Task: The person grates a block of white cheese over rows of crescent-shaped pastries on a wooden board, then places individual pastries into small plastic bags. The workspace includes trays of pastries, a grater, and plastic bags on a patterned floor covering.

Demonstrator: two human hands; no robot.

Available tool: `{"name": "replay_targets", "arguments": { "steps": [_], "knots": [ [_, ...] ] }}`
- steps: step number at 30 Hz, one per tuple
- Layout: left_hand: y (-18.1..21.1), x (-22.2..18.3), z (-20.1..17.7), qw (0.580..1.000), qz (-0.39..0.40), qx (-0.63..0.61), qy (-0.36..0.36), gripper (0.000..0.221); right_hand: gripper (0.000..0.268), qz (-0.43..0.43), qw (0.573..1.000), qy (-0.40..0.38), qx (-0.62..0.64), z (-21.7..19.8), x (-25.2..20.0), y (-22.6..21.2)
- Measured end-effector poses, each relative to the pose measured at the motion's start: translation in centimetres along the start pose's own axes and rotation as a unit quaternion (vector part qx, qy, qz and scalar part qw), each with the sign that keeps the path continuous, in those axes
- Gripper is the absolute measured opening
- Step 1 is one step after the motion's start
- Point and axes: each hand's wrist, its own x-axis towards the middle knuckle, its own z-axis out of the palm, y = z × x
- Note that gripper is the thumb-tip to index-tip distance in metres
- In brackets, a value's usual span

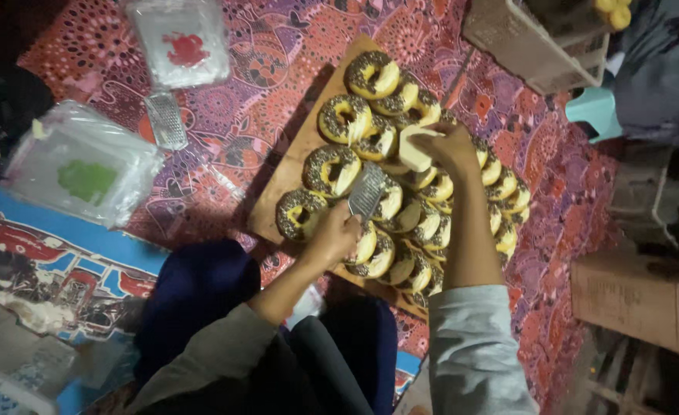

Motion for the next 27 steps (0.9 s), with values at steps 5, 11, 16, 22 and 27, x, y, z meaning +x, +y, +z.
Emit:
{"name": "replay_targets", "arguments": {
  "steps": [5,11,16,22,27],
  "knots": [
    [0.3,2.1,1.6,0.989,0.071,-0.116,-0.053,0.013,0.042,-0.054,0.998,0.028,0.012,-3.1,-2.6,0.7],
    [2.2,6.6,5.0,0.998,0.039,-0.033,-0.024,0.011,0.036,-0.066,0.994,-0.04,0.08,-3.7,-3.8,1.6],
    [1.7,10.6,6.8,0.998,0.061,-0.014,0.0,0.012,0.043,-0.048,0.996,0.001,-0.081,-2.6,-2.2,2.2],
    [0.5,10.6,7.0,0.998,0.067,-0.014,0.009,0.006,0.047,0.009,0.991,0.026,-0.129,-0.3,0.3,2.7],
    [1.0,9.2,6.8,0.999,0.047,0.02,-0.006,0.008,0.048,-0.002,0.98,0.044,-0.193,0.0,2.0,2.1]
  ]
}}
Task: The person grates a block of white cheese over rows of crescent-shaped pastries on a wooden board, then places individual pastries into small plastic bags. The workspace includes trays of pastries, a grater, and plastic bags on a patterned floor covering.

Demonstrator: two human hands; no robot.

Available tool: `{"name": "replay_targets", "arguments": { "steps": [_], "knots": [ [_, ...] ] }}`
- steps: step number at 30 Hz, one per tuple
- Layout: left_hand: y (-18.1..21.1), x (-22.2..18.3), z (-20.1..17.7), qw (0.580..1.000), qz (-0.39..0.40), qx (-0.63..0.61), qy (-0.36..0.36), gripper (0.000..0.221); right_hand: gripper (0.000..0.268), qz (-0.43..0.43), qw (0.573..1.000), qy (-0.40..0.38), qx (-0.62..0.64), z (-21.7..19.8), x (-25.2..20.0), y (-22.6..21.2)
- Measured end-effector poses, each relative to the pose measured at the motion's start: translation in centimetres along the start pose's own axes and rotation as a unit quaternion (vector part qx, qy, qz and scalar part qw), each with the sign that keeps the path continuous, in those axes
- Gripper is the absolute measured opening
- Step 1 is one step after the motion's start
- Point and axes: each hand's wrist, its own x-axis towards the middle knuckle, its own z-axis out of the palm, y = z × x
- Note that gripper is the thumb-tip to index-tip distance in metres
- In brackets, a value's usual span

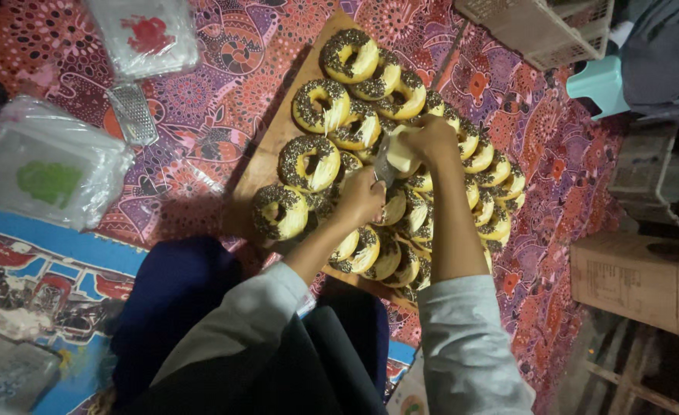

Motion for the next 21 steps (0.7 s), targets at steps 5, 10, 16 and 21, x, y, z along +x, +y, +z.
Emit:
{"name": "replay_targets", "arguments": {
  "steps": [5,10,16,21],
  "knots": [
    [0.4,-5.1,-1.1,0.999,-0.021,0.012,-0.034,0.013,0.054,-0.006,0.999,-0.019,0.038,-0.4,-0.3,0.7],
    [1.1,-9.2,-1.4,0.998,-0.033,-0.022,-0.039,0.017,0.053,-0.025,0.991,-0.035,0.127,-4.1,-2.5,3.3],
    [1.1,-6.0,1.2,0.996,-0.008,-0.077,-0.043,0.025,0.061,-0.035,0.995,-0.012,0.089,-6.3,-5.0,5.8],
    [-0.6,-1.2,4.2,0.998,-0.007,-0.068,-0.018,0.011,0.053,-0.04,0.998,-0.021,0.053,-4.5,-5.5,5.6]
  ]
}}
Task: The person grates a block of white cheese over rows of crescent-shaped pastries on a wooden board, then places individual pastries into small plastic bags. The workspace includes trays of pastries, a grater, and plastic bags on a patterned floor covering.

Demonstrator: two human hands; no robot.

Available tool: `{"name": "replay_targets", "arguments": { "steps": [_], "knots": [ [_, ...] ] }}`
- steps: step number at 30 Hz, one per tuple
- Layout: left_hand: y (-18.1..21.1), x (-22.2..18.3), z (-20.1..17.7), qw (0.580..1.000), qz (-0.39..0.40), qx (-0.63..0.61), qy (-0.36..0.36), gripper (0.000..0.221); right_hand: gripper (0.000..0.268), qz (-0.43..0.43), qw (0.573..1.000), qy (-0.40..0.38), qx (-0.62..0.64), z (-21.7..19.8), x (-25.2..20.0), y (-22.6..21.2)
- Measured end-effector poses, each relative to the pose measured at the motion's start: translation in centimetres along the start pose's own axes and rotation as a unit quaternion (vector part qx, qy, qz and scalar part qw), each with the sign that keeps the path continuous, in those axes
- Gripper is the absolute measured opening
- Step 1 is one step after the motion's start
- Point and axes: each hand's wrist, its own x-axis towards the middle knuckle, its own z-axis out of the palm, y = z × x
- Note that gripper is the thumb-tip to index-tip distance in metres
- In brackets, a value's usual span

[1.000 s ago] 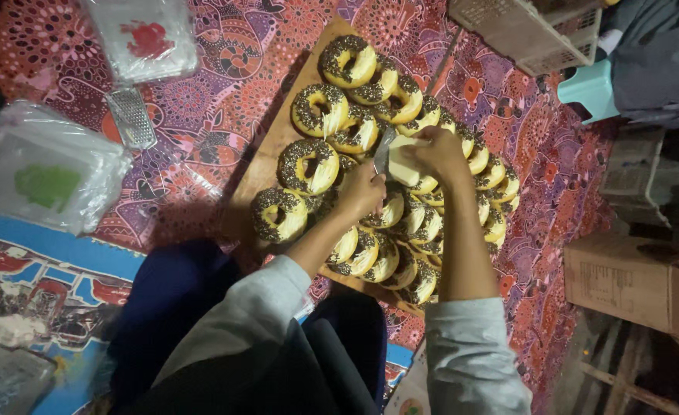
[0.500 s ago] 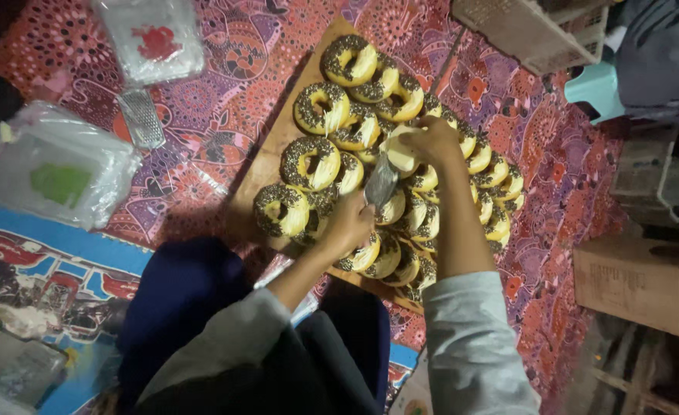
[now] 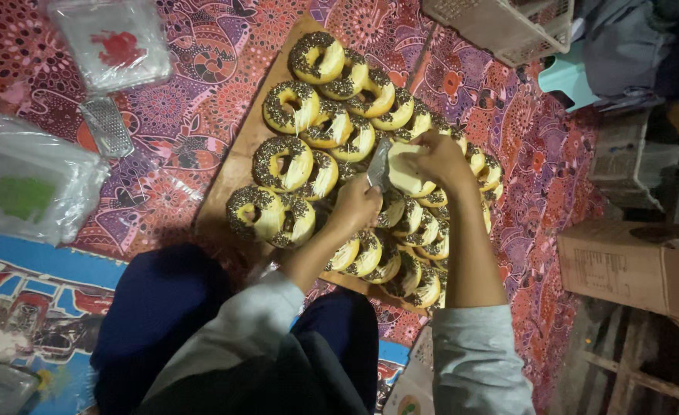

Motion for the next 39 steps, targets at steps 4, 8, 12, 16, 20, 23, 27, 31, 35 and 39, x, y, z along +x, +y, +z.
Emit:
{"name": "replay_targets", "arguments": {
  "steps": [4,8,12,16,20,23,27,31,35,39],
  "knots": [
    [-1.7,2.2,0.9,0.999,0.024,0.043,0.011,0.012,0.047,0.02,0.998,-0.002,-0.058,1.1,0.3,-0.3],
    [-2.4,2.2,0.9,1.0,0.016,0.014,-0.004,0.008,0.046,0.091,0.996,-0.005,-0.02,2.6,1.8,-0.4],
    [-1.4,1.4,1.0,0.998,-0.003,0.059,-0.006,0.012,0.044,0.06,0.993,0.022,-0.097,3.8,4.0,0.3],
    [-0.3,-1.5,0.7,0.996,-0.031,0.076,-0.027,0.013,0.045,0.037,0.992,0.026,-0.114,4.1,5.2,1.6],
    [0.0,-6.1,-0.4,0.993,-0.035,0.103,-0.04,0.015,0.056,0.031,0.998,0.015,-0.055,2.3,4.5,2.1],
    [-0.7,-8.2,-0.3,0.996,-0.036,0.075,-0.035,0.015,0.046,0.043,0.999,0.009,-0.008,-0.2,1.9,3.3],
    [-1.4,-7.6,1.0,0.996,-0.008,0.086,-0.017,0.016,0.034,0.011,0.991,0.021,0.13,-2.7,-1.7,4.7],
    [-1.3,-4.1,3.5,0.999,0.011,0.035,-0.014,0.015,0.034,0.007,0.995,0.033,0.095,-3.8,-3.5,5.0],
    [-1.8,-0.1,5.6,0.999,-0.025,0.047,-0.009,0.014,0.041,0.044,0.998,0.039,0.003,-2.8,-3.1,5.1],
    [-3.1,2.1,6.4,0.999,0.002,0.023,-0.023,0.015,0.046,0.01,0.998,0.033,-0.054,-1.1,-1.4,5.4]
  ]
}}
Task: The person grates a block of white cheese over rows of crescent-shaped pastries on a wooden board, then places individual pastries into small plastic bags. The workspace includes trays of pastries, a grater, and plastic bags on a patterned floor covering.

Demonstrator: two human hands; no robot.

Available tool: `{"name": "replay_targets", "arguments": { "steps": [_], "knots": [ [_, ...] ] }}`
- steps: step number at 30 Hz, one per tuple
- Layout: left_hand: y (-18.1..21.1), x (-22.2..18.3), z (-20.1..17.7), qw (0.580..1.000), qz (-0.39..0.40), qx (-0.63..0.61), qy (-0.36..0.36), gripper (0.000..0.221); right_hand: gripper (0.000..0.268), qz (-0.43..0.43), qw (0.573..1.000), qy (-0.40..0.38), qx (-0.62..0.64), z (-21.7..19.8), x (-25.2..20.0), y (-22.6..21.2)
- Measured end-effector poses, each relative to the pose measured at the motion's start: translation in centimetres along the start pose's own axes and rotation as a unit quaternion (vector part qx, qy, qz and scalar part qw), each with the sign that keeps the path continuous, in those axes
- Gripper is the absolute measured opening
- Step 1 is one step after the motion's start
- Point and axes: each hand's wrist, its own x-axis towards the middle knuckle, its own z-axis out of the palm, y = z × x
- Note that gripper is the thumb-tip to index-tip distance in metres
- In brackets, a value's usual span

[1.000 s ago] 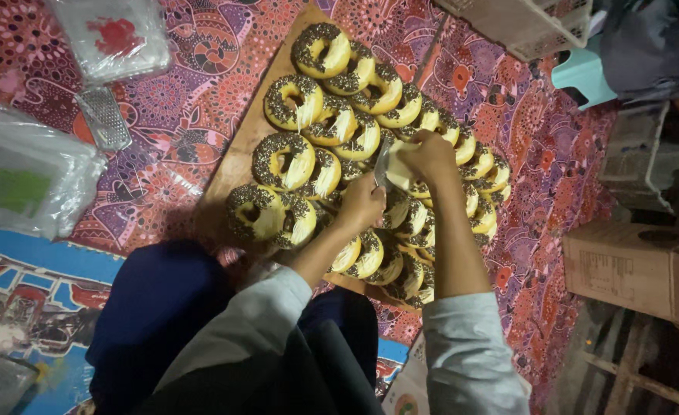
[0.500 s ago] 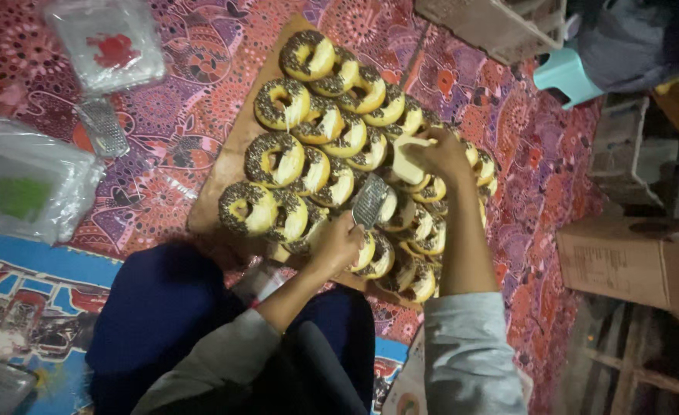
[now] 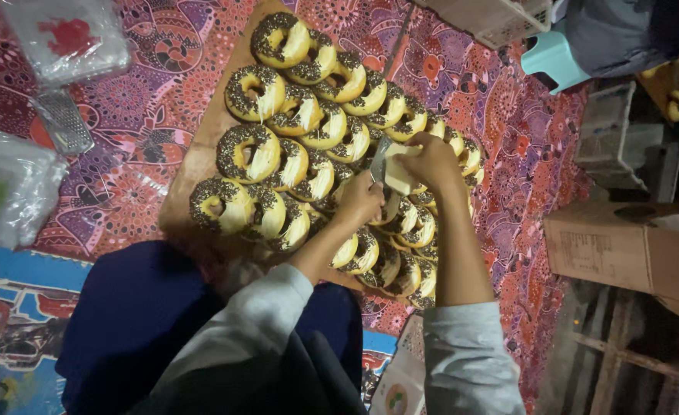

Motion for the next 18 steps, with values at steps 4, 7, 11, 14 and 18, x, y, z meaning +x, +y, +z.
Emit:
{"name": "replay_targets", "arguments": {
  "steps": [4,7,11,14,18],
  "knots": [
    [-1.1,0.3,-0.2,1.0,-0.014,-0.011,0.005,0.011,0.047,0.026,0.999,-0.003,-0.032,2.3,2.0,0.1],
    [-1.6,-0.3,0.0,1.0,-0.01,0.013,0.013,0.012,0.048,0.019,0.998,0.018,-0.051,3.4,3.2,0.6],
    [-1.4,-1.4,-0.2,0.999,0.011,0.039,0.026,0.012,0.047,0.031,0.997,0.022,-0.068,4.0,5.0,1.1],
    [-1.2,-4.3,-0.8,0.999,0.022,0.043,0.021,0.012,0.048,0.05,0.997,0.006,-0.054,4.3,5.3,1.4],
    [-1.0,-10.9,-1.9,0.998,-0.035,0.05,0.006,0.008,0.055,0.046,0.999,-0.01,0.0,2.9,4.3,2.1]
  ]
}}
